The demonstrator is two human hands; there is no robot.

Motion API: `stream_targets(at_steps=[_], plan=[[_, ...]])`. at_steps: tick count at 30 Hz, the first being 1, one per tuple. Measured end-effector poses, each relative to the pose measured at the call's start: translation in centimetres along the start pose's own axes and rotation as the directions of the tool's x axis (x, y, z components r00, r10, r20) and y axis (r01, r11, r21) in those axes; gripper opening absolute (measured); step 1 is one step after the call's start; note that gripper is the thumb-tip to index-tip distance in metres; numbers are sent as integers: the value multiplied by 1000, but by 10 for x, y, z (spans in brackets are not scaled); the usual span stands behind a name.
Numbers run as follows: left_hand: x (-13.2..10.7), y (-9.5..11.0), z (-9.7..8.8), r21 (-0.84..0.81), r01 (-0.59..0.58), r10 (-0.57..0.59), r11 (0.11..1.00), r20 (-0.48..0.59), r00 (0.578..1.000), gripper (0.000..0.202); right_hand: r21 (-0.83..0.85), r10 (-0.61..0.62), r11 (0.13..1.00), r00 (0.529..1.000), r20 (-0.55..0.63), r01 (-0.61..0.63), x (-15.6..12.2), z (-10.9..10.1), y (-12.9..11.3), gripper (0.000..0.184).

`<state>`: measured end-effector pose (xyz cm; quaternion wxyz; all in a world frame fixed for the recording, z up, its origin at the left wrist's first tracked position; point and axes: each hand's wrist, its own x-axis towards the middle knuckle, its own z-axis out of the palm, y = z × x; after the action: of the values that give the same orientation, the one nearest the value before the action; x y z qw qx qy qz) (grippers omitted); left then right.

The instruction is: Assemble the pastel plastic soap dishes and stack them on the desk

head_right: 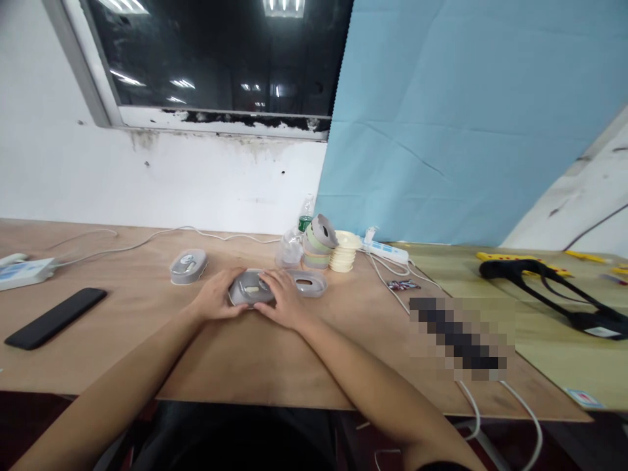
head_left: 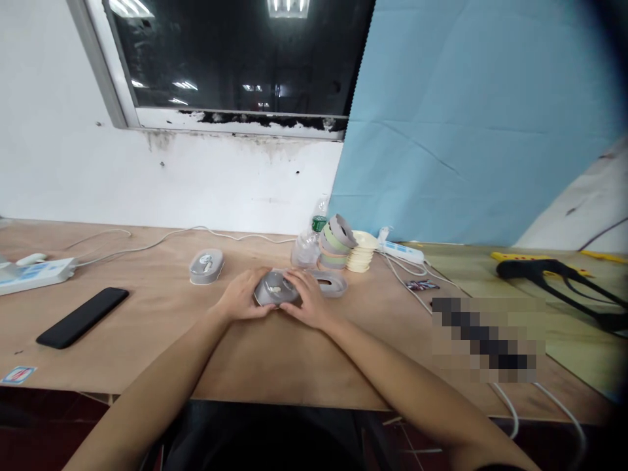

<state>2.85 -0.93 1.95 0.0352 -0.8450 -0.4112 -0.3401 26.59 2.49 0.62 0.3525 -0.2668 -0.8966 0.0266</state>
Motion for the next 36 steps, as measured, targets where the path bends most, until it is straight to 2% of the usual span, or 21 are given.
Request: stream_targets(at_steps=[2,5,13,19,22,24,27,29,32,36], plan=[[1,4,2,3,-40,40,999,-3,999,82,23,31,999,999,44,-32,-1,-5,6,71],[2,5,2,-1,-74,74,997,-13,997,83,86,34,995,995,89,-42,-5,-11,11,62],[0,2,-1,-28,-57,56,998,-39,998,81,222,81,971,994,67,-94,-8,-9,15,47],[-1,0,-3,-19,-38,37,999,-49,998,77,201,84,974,990,117,-107,-8,-9,16,68],[-2,-4,-4,-26,-15,13,1000,-65,998,75,209,73,973,991,111,-95,-10,-6,15,59],[-4,-7,-6,-49,9,-13,999,-89,996,73,239,116,962,991,69,-130,-9,-4,15,48],[-5,-14,-9,-62,76,-83,995,-136,987,64,299,289,917,956,-45,-264,-1,-1,15,40],[-7,-19,-12,-39,143,-148,989,-180,973,56,325,394,883,911,-122,-339,9,1,12,39],[-10,-31,-16,-21,271,-266,962,-284,921,48,298,453,872,872,-186,-389,24,8,2,38],[-14,-47,-18,-39,425,-407,904,-378,831,43,216,450,879,890,-76,-426,29,22,-17,31]])
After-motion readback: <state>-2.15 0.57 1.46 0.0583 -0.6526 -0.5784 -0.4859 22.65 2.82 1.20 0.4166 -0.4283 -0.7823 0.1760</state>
